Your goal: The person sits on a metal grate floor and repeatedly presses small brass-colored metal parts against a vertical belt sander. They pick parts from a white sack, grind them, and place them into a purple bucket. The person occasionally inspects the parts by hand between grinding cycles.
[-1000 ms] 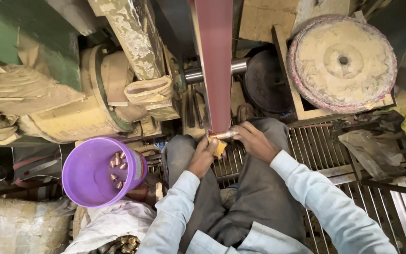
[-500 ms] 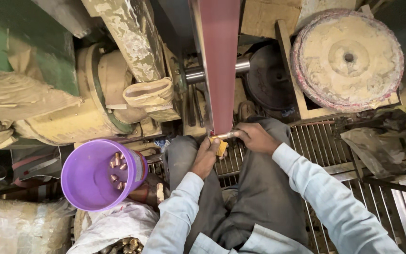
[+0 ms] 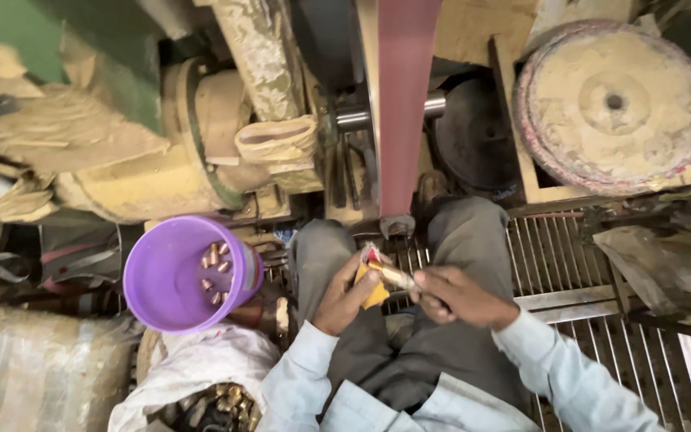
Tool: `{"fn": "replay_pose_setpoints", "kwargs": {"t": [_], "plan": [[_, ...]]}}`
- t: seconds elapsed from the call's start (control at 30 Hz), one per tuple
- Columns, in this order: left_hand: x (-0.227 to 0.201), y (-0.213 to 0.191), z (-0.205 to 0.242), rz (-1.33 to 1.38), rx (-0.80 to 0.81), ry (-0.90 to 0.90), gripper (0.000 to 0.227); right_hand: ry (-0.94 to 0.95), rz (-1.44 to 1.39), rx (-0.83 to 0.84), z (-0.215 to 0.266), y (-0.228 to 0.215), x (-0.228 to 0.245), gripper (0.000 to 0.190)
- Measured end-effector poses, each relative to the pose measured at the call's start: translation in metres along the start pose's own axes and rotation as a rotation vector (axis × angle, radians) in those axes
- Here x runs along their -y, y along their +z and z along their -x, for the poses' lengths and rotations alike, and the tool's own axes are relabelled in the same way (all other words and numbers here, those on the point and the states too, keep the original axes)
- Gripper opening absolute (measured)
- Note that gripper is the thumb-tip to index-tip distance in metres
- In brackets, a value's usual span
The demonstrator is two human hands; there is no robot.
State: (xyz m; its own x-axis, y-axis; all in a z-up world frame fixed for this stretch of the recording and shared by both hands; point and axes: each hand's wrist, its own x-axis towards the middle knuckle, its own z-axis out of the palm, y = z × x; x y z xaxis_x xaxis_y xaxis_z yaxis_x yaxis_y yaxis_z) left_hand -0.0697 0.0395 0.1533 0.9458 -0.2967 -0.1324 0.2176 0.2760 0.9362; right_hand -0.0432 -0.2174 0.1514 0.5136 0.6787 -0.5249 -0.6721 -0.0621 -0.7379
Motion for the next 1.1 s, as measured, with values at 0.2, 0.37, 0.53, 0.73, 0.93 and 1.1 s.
{"fn": "replay_pose_setpoints", "kwargs": {"t": [0.2,0.37,0.53,0.73,0.93,1.1], "plan": [[-0.018,-0.001,0.034,0.081,0.055,-0.023,0.033,0.183,-0.595,0.187,0.017,0.052,-0.017,0.044],[-0.023,-0.005,0.048,0.087,0.050,0.009,0.026,0.194,-0.651,0.208,0.020,0.078,-0.020,0.045],[-0.024,-0.002,0.056,-0.059,0.023,0.071,0.029,-0.053,-0.145,-0.041,0.026,0.089,-0.012,0.043],[0.002,-0.003,0.038,-0.332,0.021,-0.071,0.042,-0.674,0.926,-0.511,0.026,0.064,-0.001,0.029],[0.055,-0.017,-0.024,-0.116,0.012,-0.258,0.044,-0.726,1.029,-0.481,-0.014,-0.002,0.013,0.026],[0.079,-0.025,-0.069,0.339,0.115,-0.247,0.031,-0.715,1.035,-0.486,-0.050,-0.039,0.016,0.024]]}}
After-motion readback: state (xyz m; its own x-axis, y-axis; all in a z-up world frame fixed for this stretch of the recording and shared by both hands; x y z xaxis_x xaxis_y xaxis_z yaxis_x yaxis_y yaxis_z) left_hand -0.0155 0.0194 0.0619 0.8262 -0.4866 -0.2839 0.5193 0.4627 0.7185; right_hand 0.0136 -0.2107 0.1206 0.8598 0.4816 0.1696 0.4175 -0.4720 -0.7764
